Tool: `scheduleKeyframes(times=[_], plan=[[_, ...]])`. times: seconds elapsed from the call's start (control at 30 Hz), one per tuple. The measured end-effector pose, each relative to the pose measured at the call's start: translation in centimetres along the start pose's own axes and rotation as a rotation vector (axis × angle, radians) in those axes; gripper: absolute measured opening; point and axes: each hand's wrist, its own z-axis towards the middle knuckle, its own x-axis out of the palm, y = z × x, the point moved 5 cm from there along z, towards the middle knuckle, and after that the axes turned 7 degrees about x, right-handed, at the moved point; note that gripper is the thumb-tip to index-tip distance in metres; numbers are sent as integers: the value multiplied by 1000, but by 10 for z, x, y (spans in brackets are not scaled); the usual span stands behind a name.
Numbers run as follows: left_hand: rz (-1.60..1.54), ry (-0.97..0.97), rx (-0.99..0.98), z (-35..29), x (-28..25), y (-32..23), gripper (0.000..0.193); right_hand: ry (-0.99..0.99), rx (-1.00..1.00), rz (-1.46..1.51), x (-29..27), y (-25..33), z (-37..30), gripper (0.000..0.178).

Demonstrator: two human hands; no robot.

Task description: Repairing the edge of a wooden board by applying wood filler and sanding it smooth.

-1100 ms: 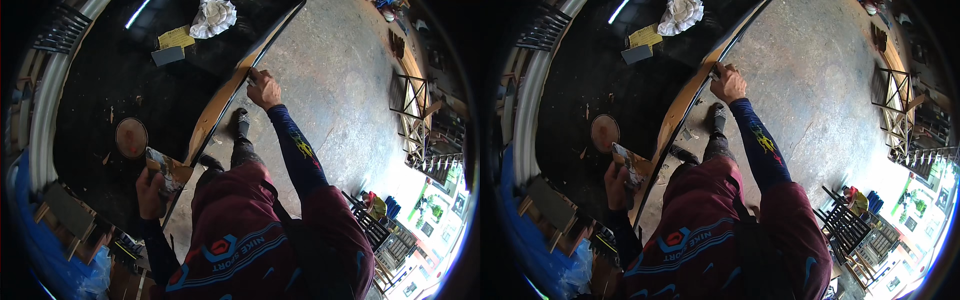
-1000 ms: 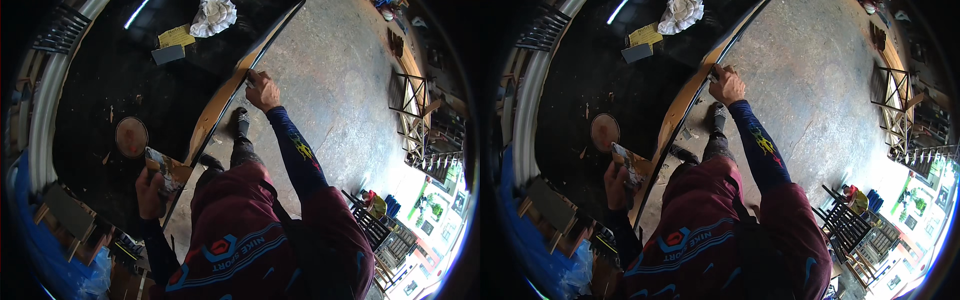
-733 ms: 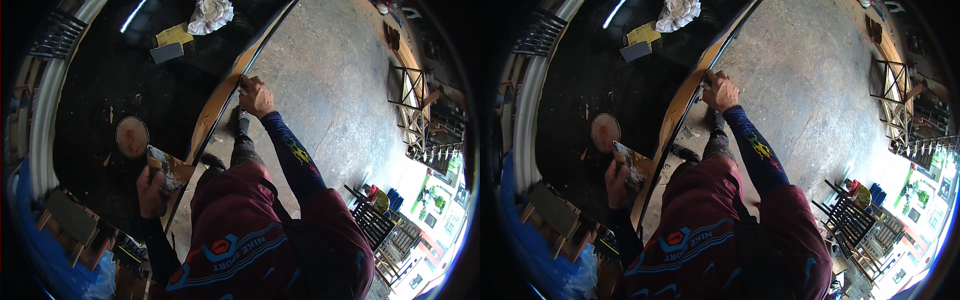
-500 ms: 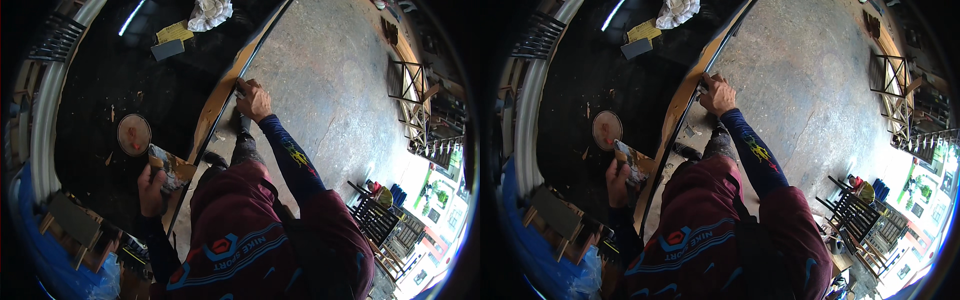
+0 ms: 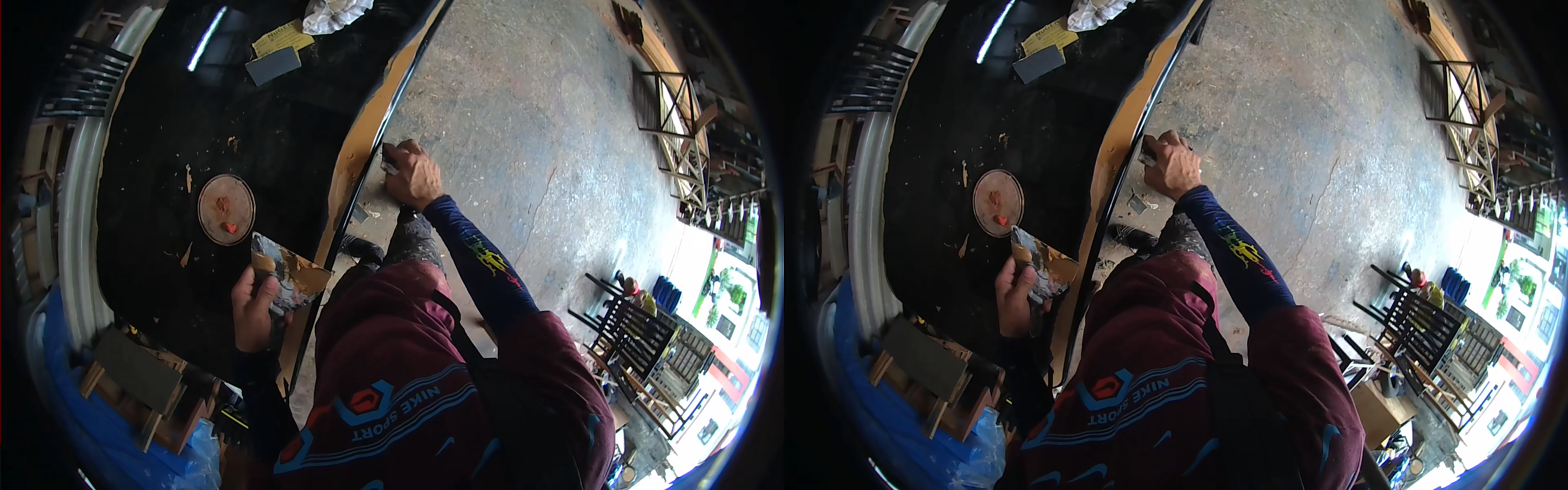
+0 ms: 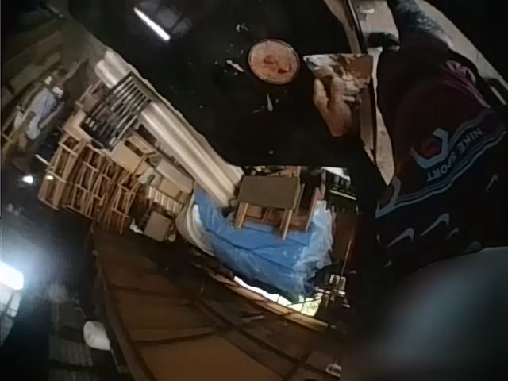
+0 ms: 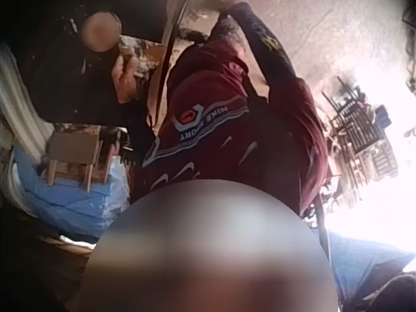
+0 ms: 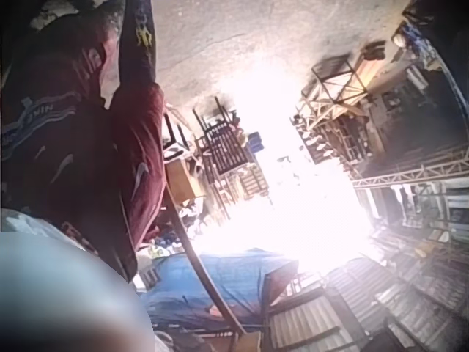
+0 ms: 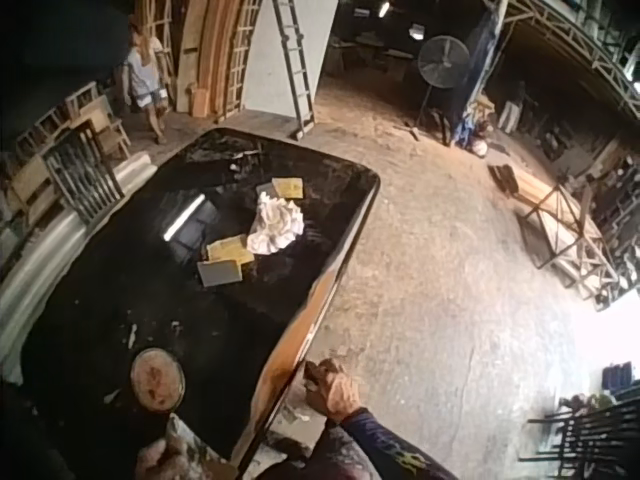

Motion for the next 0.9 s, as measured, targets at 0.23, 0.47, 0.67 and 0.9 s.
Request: scheduleKeyframes(times=[0.23, 0.47, 0.67, 0.9], plan=[[38, 18, -14, -10, -15, 1, 36, -216, 99, 113, -2, 6, 2, 65], [112, 59, -36, -6, -24, 6, 39, -208, 116, 77, -8, 1, 25, 66], [114, 98, -32, 3, -20, 3, 40, -168, 108, 27, -12, 8, 24, 66], [130, 107, -45, 7, -17, 1, 41, -191, 44, 74, -4, 8, 12, 72]])
